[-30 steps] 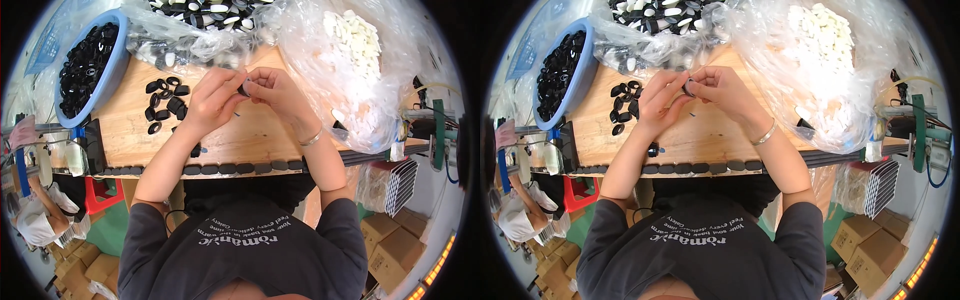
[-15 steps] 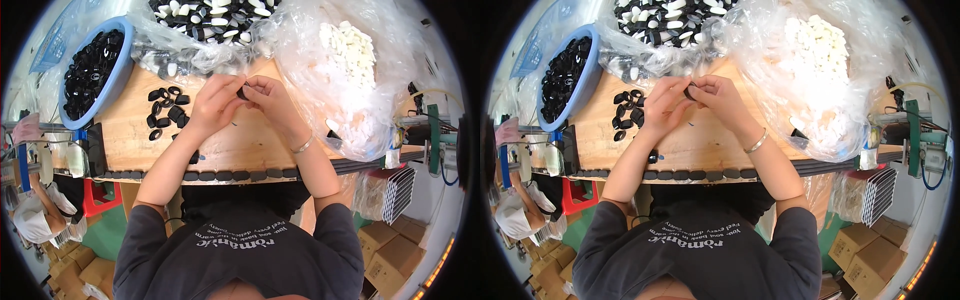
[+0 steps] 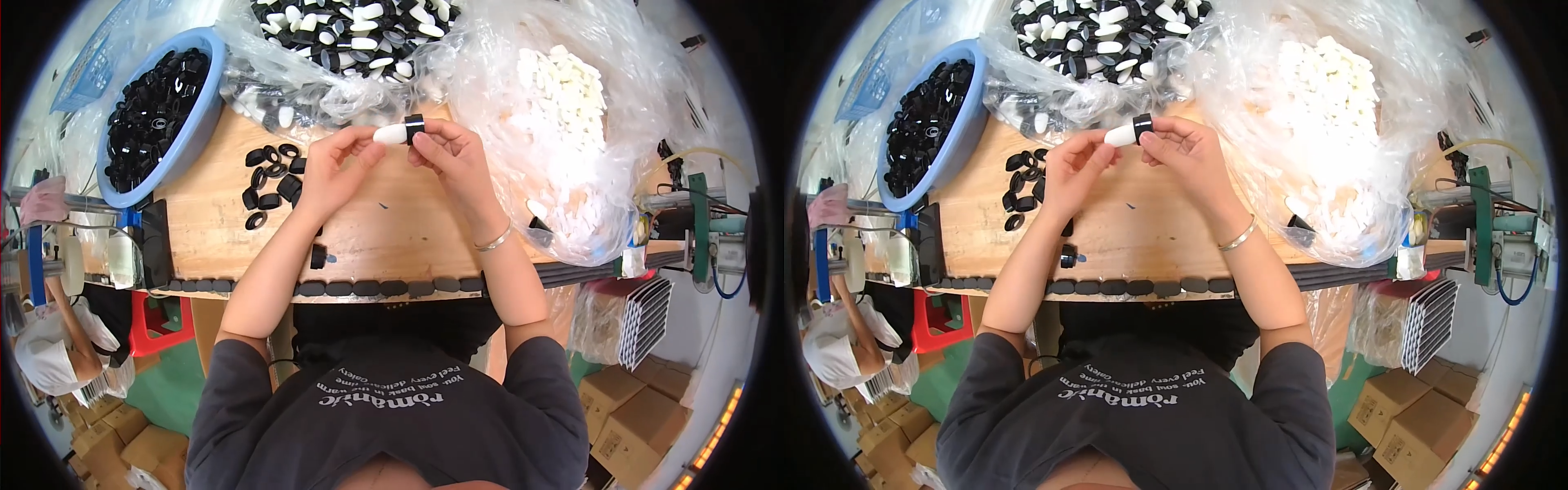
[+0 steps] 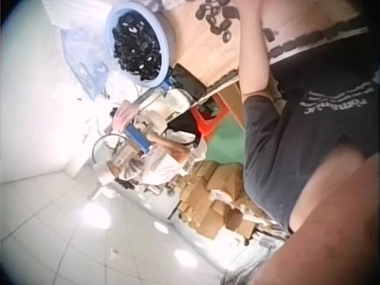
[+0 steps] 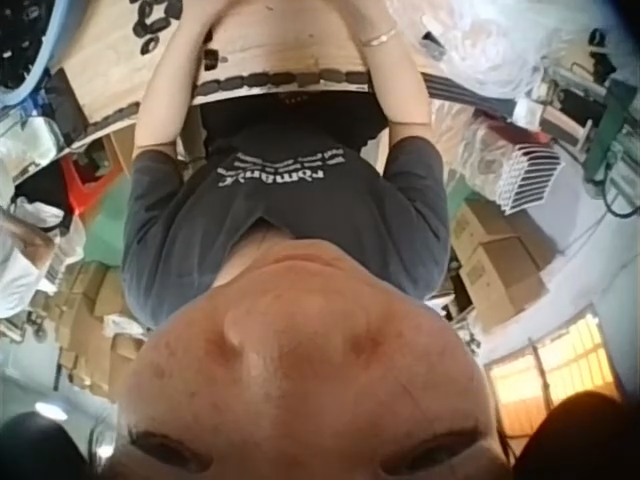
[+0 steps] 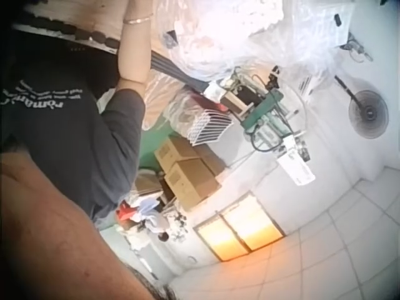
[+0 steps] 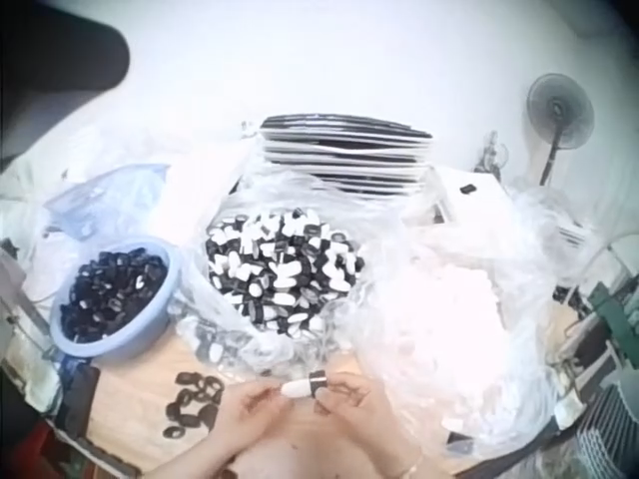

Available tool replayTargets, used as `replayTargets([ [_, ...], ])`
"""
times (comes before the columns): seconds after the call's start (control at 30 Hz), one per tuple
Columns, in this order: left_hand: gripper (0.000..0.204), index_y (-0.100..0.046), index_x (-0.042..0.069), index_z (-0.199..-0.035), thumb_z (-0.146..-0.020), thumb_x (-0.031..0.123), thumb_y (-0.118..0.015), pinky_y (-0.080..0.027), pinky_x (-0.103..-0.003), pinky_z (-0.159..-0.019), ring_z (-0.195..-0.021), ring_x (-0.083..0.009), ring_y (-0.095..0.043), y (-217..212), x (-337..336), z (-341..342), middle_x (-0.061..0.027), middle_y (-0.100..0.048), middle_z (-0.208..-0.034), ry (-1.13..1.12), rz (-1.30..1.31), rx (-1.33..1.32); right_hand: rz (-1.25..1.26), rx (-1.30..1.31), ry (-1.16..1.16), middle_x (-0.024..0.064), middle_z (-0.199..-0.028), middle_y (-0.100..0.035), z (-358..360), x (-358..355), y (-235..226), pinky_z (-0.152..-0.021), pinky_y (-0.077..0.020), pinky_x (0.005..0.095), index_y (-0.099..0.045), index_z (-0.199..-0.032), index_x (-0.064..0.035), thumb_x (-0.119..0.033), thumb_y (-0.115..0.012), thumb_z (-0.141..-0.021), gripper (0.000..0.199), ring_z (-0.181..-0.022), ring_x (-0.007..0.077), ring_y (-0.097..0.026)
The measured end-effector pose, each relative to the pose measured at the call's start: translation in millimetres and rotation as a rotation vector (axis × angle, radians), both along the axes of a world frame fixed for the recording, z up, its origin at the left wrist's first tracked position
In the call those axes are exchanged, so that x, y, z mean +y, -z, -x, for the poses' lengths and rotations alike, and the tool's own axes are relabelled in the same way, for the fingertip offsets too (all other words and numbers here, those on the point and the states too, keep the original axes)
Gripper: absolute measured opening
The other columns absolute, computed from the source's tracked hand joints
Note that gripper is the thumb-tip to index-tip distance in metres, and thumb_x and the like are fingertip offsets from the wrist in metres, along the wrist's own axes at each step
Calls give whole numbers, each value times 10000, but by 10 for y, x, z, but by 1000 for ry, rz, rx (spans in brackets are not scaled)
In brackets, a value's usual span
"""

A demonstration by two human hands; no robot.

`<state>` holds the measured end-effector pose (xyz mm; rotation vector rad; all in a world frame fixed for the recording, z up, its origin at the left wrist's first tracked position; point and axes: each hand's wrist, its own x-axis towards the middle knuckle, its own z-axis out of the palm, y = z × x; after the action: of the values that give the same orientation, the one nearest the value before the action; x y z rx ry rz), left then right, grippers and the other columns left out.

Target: Assembling small white cylindrical components into black plastic rings at a workshop table.

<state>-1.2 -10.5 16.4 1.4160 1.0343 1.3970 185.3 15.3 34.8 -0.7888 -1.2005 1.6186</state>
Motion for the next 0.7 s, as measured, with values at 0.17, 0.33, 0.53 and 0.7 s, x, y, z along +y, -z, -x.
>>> replayTargets([
  [0.17,158,-641,-20,-980,-921,115,-585,-439,-186,-625,-659,-59,-544,40,48,40,3,-606,-723,82,123,-71,-76,-53,-29,76,-896,-671,33,27,34,-673,-472,206,-612,-1078,37,-66,-621,-874,229,-720,78,-566],
  [0.33,110,-652,5,-890,-907,101,-601,-403,-182,-587,-639,-37,-511,65,110,142,16,-590,-700,77,97,15,-121,-136,-43,62,-881,-664,49,90,-14,-662,-468,204,-613,-1061,36,-72,-630,-870,220,-720,70,-559],
  [0.53,92,-654,19,-803,-846,97,-628,-446,-245,-582,-646,-71,-541,21,52,185,-15,-593,-676,-68,-170,224,-235,-334,-70,-8,-785,-566,52,25,-124,-637,-435,190,-596,-967,27,-90,-647,-860,166,-720,60,-545],
  [0.7,137,-648,18,-757,-799,148,-647,-434,-288,-529,-572,-142,-565,121,101,177,-92,-593,-624,-27,-327,76,-334,-505,-62,11,-802,-596,-94,-5,-122,-616,-440,189,-605,-979,34,-90,-650,-849,185,-697,63,-547],
])
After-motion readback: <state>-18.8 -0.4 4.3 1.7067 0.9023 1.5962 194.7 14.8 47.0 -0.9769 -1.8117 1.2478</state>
